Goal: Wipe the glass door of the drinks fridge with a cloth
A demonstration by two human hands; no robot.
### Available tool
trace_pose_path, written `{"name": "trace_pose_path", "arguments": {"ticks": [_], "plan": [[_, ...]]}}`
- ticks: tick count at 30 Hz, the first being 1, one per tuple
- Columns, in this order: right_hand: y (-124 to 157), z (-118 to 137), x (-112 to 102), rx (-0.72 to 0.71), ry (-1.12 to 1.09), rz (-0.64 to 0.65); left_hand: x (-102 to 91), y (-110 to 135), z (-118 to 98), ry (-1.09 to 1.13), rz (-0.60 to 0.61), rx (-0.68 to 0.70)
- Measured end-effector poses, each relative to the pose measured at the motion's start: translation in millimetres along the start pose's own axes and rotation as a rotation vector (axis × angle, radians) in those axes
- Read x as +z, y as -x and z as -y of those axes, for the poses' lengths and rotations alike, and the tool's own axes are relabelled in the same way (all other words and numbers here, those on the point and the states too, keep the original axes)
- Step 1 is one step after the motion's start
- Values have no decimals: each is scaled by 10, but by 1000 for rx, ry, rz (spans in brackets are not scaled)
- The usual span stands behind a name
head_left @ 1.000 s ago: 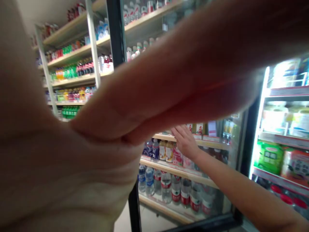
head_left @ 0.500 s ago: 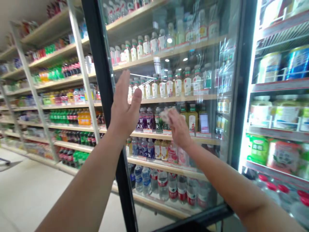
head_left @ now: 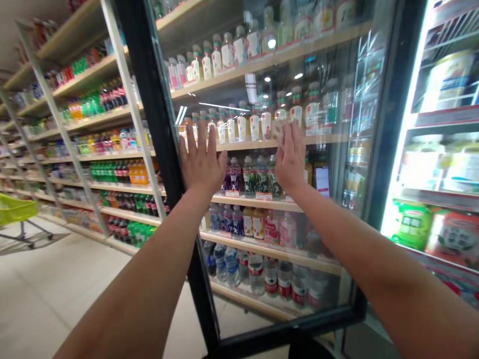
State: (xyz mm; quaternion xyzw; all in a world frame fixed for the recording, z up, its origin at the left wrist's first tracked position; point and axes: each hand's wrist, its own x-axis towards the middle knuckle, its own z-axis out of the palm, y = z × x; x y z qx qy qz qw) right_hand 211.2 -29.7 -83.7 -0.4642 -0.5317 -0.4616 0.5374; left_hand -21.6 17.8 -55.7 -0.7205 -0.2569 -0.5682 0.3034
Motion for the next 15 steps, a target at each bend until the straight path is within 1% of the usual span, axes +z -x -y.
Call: {"name": "trace_pose_path", "arguments": {"ticks": [1,2,4,6,7,9,10,12,14,15], "plan": [[0,99,38,-14,-19,25,7,18,-11,-5,5,28],[31,210,68,-57,-43,72,23,43,-32,-3,13,87],[127,405,97,-171,-101,185,79,99,-100,18,53,285],[183,469,70,-256,-164,279,151,144,-188,55,83,469],[183,431,34,-285,-193,316,182,159,-231,68,84,518],[149,220,-76,-301,-211,355,214,187,-300,72,65,527],[137,66,-141,-274,-185,347,213,211,-326,62,58,511],[175,-272,-262,-161,-64,278,185,302,-375,22,58,498],[332,-557,-341,-69,82,224,148,447,-437,-23,66,555],[448,-655,-360,-49,135,215,133,520,-473,-37,77,622]]}}
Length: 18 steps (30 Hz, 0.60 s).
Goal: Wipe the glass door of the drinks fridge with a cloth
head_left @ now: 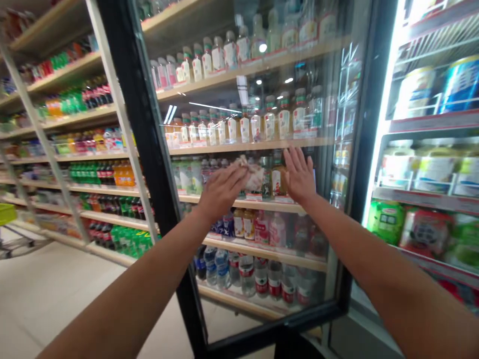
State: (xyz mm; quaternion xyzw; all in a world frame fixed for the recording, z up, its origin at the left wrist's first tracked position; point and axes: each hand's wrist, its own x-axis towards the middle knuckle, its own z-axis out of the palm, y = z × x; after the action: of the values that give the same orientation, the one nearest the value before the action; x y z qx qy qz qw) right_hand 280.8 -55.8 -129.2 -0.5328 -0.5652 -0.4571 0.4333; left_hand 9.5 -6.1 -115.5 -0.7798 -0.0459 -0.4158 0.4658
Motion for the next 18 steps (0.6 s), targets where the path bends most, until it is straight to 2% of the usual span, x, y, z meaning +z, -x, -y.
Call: {"name": "trace_pose_path", "arguments": {"ticks": [3,4,5,7,9,10,11,13,15,17,18], "plan": [[379,-78,115,25,70,-25,-17,-5,-89,4,51,254],[478,-60,156,36,78,-48,-23,-65,-39,4,64,280],[553,-34,192,45,85,-68,-33,-151,56,-6,55,243],[629,13,238,44,93,-92,-68,-363,337,-46,-35,12],[635,33,249,36,97,-100,-100,-541,608,-87,-243,-317],[625,33,247,32,99,-103,-101,-593,693,-78,-320,-413],[615,30,242,27,102,-107,-89,-619,733,-58,-345,-445],[603,19,234,21,108,-105,-38,-618,705,8,-269,-352],[610,5,235,12,112,-93,-6,-630,669,73,-83,-150],[632,-9,240,-9,111,-76,-45,-725,799,93,79,-27],[645,-17,242,-24,111,-66,-87,-806,948,80,112,-45]]}}
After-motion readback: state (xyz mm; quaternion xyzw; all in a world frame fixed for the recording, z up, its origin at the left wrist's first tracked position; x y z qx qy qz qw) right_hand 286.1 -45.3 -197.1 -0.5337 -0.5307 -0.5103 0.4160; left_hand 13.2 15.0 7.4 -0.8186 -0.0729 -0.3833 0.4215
